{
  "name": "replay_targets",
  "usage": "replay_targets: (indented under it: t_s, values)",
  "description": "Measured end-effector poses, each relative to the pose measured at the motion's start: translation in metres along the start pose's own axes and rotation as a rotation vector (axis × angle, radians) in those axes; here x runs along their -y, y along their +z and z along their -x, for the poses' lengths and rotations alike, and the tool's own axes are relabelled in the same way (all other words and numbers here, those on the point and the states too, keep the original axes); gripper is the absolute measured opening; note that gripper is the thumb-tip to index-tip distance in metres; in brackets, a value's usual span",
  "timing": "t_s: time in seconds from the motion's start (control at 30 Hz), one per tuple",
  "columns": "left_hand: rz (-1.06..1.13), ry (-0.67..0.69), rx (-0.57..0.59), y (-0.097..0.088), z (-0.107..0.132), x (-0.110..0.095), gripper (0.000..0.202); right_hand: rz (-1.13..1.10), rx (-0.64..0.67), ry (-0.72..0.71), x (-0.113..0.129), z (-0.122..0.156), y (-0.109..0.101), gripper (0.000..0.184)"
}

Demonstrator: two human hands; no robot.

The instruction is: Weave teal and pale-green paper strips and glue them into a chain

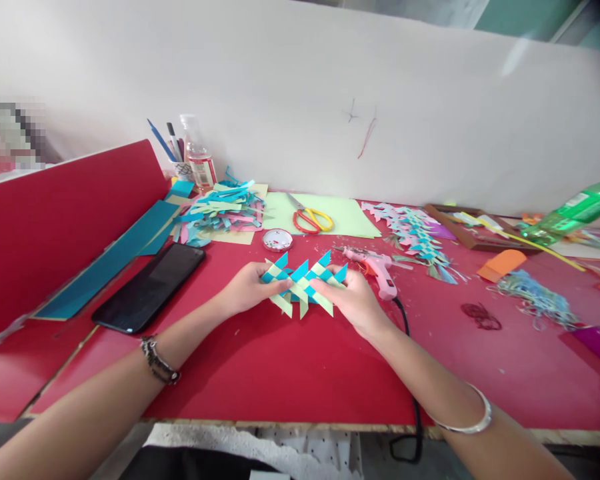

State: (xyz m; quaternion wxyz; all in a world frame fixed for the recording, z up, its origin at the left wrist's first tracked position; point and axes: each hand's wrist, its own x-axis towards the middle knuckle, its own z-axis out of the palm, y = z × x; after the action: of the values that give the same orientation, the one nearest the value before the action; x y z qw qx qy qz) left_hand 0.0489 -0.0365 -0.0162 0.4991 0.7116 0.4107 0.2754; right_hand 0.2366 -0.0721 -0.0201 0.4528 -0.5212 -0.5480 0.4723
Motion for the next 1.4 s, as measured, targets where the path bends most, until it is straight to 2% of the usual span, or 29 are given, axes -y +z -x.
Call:
replay_targets:
  t_s: [0.33,0.67,1.17,1.4]
  values:
    - [-0.057,-0.024,-0.035,0.0007,-0.0014,0.0056,0.036,0.041,0.008,-0.040,-0.0047,-0.0005,0.0012,0.029]
    - [-0.016,-0.012,0.018,-0.0005,-0.0006,0.0021,0.035,0.052,0.049,-0.058,-0.0012,0.0001,-0.0010,0.027]
    - [0.018,-0.001,0.065,-0.0018,-0.0007,0.0047,0.032,0.072,0.037,-0.066,-0.0029,-0.0001,-0.0013,0.027]
    - [0.002,-0.043,0.000,-0.0003,-0.0005,0.0030,0.032,0.125,0.040,-0.036,0.0026,0.0016,-0.0026,0.024]
